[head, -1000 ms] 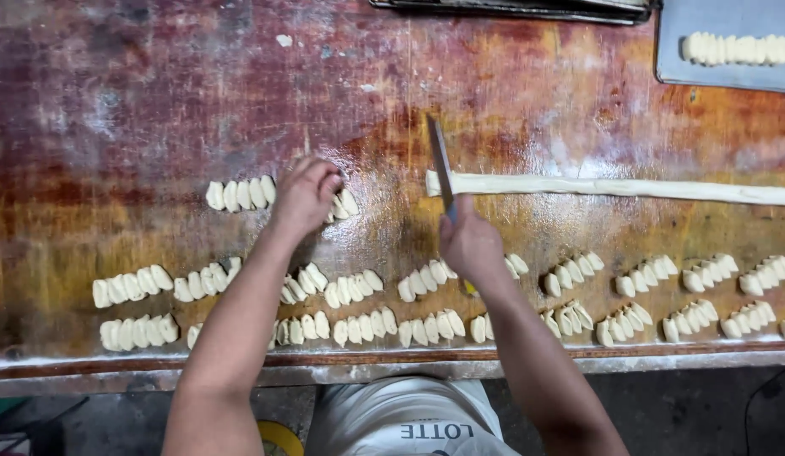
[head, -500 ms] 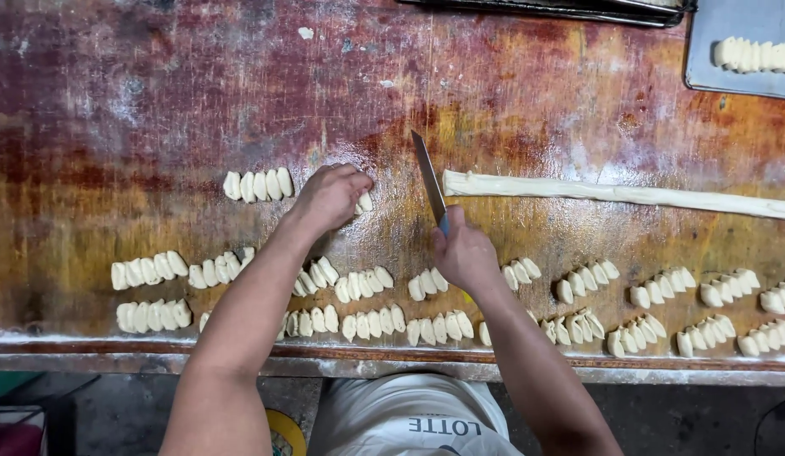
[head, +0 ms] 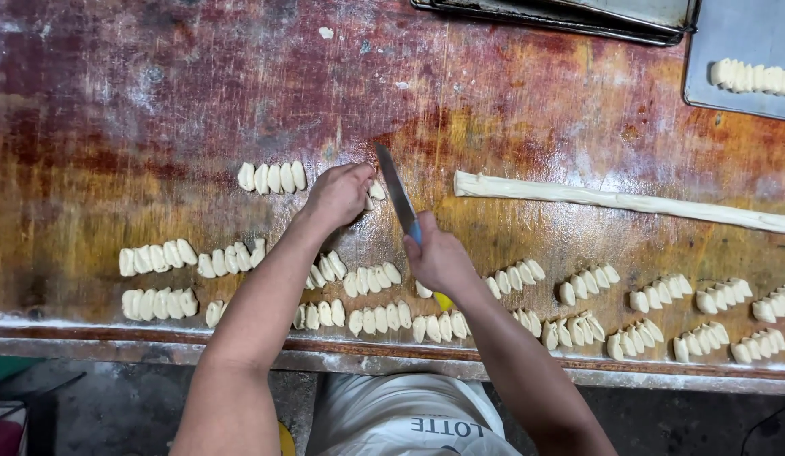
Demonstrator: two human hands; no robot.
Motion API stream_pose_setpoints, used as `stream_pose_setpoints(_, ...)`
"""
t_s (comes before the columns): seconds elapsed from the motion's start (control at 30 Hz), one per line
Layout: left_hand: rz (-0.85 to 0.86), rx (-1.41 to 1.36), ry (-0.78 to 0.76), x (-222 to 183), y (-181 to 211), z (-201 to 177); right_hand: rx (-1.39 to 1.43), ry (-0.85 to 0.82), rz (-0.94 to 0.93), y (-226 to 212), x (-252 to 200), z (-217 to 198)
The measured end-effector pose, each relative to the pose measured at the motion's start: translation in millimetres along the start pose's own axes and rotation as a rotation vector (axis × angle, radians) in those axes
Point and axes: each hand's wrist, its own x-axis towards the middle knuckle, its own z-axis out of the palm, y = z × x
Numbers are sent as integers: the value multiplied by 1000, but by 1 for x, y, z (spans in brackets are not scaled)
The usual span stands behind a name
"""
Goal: Cutting a long rope of dough into small individual pieces using a knife and stretching new ropes from a bulk supply on a wooden work surface.
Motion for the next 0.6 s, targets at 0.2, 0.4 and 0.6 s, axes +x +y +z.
stream_pose_setpoints(0.2, -44, -33, -80, -3, 8, -10, -104, -59, 5, -4, 17, 18)
stream_pose_setpoints(0.4, -126, -212, -153, -12, 30, -42, -155, -85, 46, -9, 18, 18)
stream_pose_setpoints(0.6, -173, -523, 76, -32, 39, -64, -138, -84, 22, -19, 3, 2)
